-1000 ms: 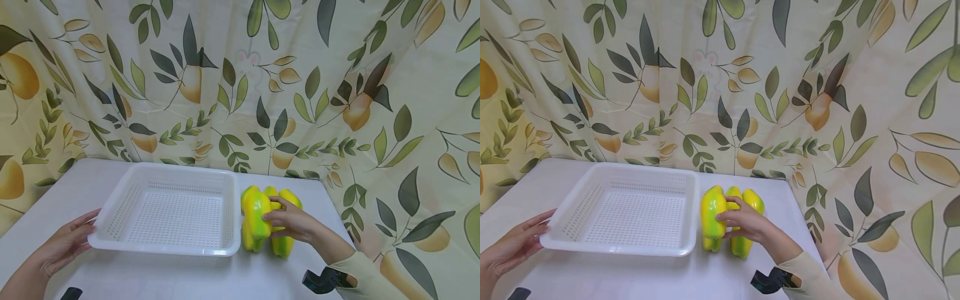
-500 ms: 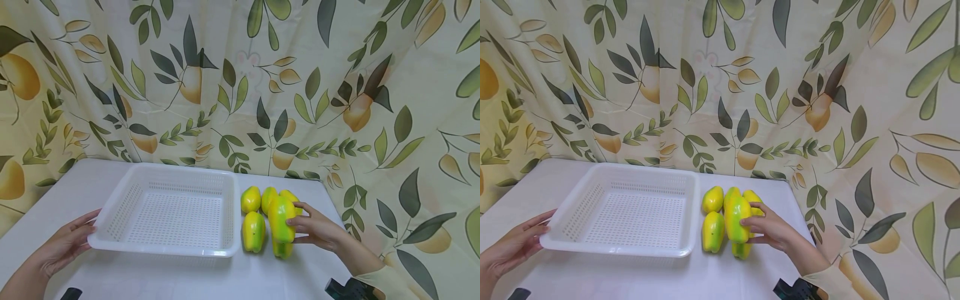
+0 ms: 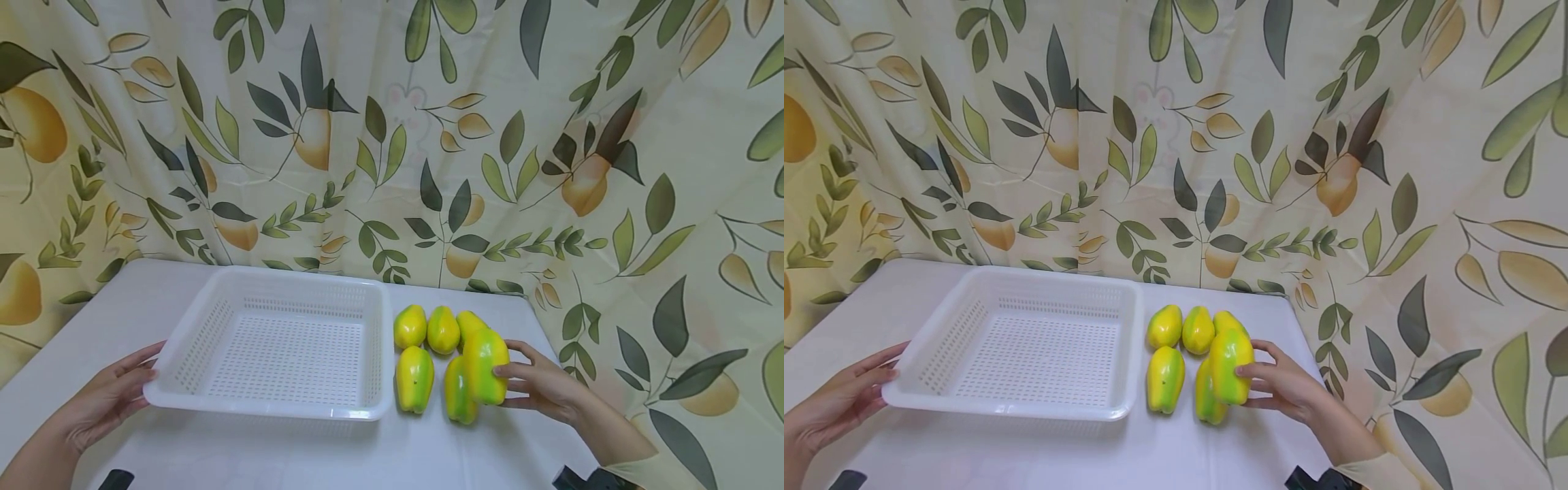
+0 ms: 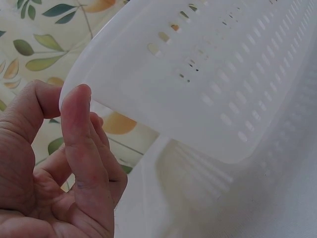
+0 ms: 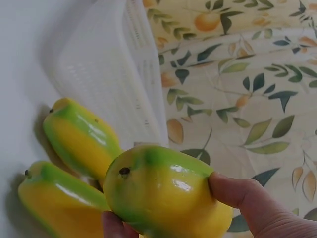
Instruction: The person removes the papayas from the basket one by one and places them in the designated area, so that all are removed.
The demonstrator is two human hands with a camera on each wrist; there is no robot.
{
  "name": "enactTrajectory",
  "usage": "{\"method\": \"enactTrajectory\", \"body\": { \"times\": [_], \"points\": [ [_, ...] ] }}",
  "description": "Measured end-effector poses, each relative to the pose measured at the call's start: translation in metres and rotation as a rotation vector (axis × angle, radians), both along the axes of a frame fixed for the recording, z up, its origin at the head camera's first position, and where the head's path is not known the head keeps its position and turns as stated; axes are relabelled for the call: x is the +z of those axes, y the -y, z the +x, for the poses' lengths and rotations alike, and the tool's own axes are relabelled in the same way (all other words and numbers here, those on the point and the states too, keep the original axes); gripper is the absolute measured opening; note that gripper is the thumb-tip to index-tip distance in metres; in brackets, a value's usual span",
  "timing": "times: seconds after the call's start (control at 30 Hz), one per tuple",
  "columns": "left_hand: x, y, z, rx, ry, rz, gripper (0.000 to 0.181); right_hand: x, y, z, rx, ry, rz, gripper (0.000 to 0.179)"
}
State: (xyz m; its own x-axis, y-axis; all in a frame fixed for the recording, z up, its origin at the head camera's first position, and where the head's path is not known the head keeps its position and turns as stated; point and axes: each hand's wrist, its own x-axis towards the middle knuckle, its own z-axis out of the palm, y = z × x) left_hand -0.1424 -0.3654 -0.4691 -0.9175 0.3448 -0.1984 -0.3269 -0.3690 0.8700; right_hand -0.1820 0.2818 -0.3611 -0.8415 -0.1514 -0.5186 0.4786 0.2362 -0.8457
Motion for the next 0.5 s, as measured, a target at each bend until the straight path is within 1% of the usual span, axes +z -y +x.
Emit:
{"method": "enactTrajectory", "body": {
  "times": [0.1, 0.23, 0.43, 0.5],
  "points": [
    [0.001, 0.0, 0.0, 0.005, 0.008, -0.007, 0.049, -0.002, -0.005, 0.002, -0.001, -0.001, -0.001, 0.082],
    [0.002, 0.0, 0.0, 0.011, 0.018, -0.011, 0.048, -0.005, -0.01, 0.004, -0.024, 0.014, -0.004, 0.084],
    [0.002, -0.001, 0.0, 0.012, 0.016, -0.012, 0.048, -0.011, -0.018, 0.004, -0.056, 0.037, -0.006, 0.086],
    [0.002, -0.001, 0.0, 0.005, 0.009, 0.0, 0.049, -0.014, -0.021, 0.004, -0.066, 0.041, -0.009, 0.086]
  ]
}}
